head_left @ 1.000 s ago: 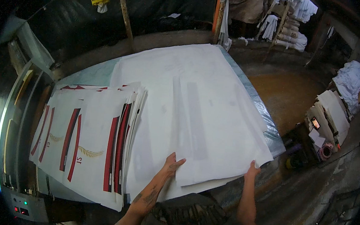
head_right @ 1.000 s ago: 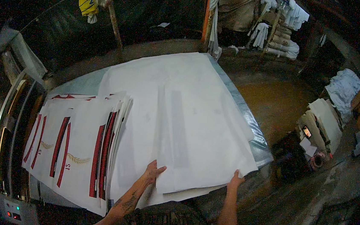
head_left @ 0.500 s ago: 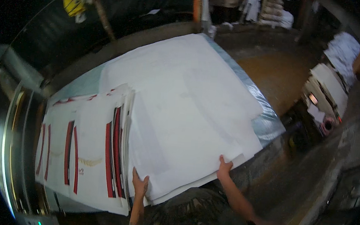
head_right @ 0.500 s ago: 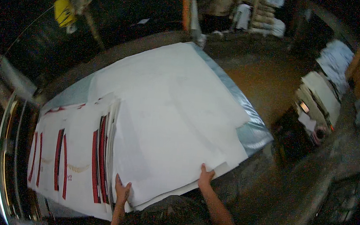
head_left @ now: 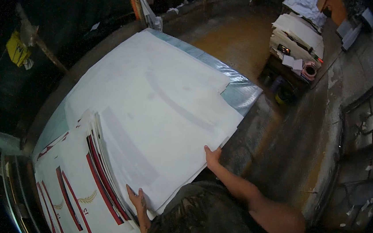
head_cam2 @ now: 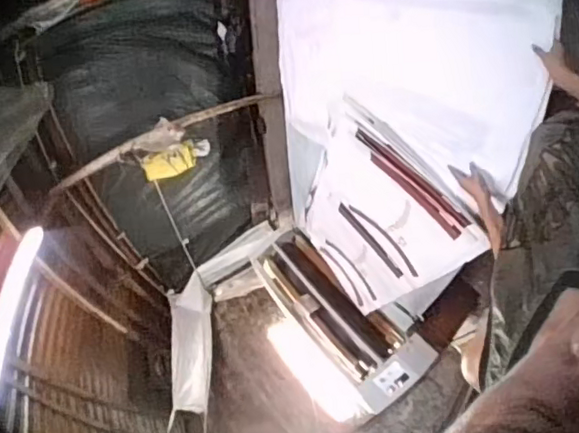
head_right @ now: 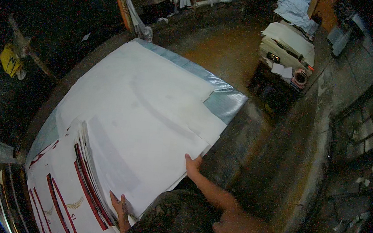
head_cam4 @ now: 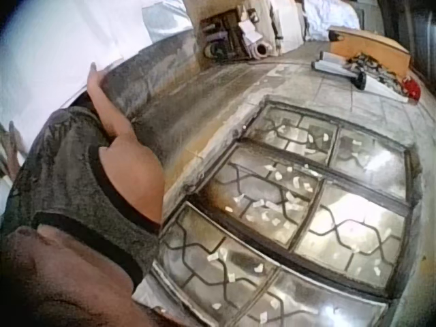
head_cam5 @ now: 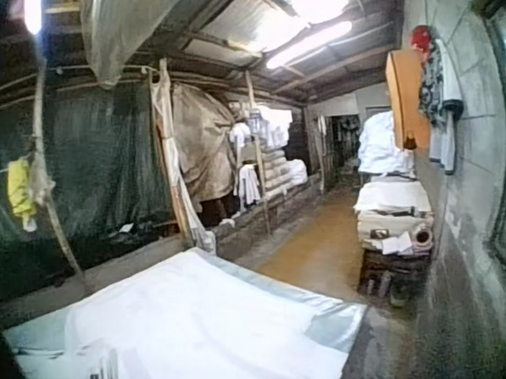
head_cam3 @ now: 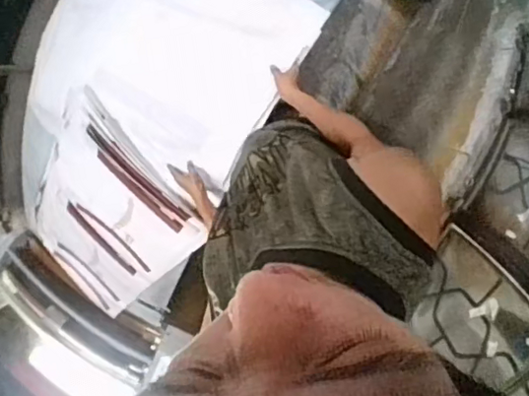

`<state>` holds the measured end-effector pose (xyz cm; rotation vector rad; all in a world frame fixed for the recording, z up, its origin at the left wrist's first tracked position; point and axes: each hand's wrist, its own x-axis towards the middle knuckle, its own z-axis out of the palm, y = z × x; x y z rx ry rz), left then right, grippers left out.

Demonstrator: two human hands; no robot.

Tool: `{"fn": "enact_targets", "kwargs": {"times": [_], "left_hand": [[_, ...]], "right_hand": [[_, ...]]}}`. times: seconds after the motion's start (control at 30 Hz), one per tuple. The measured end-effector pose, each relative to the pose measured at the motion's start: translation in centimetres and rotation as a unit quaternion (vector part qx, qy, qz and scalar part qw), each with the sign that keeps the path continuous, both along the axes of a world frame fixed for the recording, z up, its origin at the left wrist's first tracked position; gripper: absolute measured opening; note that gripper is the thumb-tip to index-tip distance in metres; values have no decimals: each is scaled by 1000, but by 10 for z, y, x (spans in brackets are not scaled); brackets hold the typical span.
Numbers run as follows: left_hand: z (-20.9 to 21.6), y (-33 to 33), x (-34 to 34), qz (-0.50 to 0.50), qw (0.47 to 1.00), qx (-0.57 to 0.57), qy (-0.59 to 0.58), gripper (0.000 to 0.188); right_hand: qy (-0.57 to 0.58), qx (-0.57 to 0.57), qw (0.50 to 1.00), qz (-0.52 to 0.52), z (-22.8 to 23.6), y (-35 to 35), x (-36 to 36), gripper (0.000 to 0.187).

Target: The person uses scissors to cut a stack of large white paper sheets with red and gold printed designs. They repeatedly cut along the printed lines, separate the cut pieces, and reposition the remaining stack to continue cutting.

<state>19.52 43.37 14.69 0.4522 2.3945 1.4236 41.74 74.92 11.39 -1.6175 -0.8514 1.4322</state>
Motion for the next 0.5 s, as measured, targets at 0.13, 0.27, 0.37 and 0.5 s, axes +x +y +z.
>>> {"fn": "enact_targets", "kwargs": {"times": [0.13,0.27,0.37,0.5], "left_hand": [[-19,8,10,40,998,39,-13,75],[-21,10,16,27,999,42,22,70],[-17,11,15,8,997,10,72,67],[-12,19,15,8,996,38,74,65]], "right_hand": [[2,29,999,25,19,10,-4,68],[-38,56,998,-17,29,21,-6,68],[-102,116,988,-1,18,28,0,69],[-120,94,988,-11,-10,36,6,76]]}}
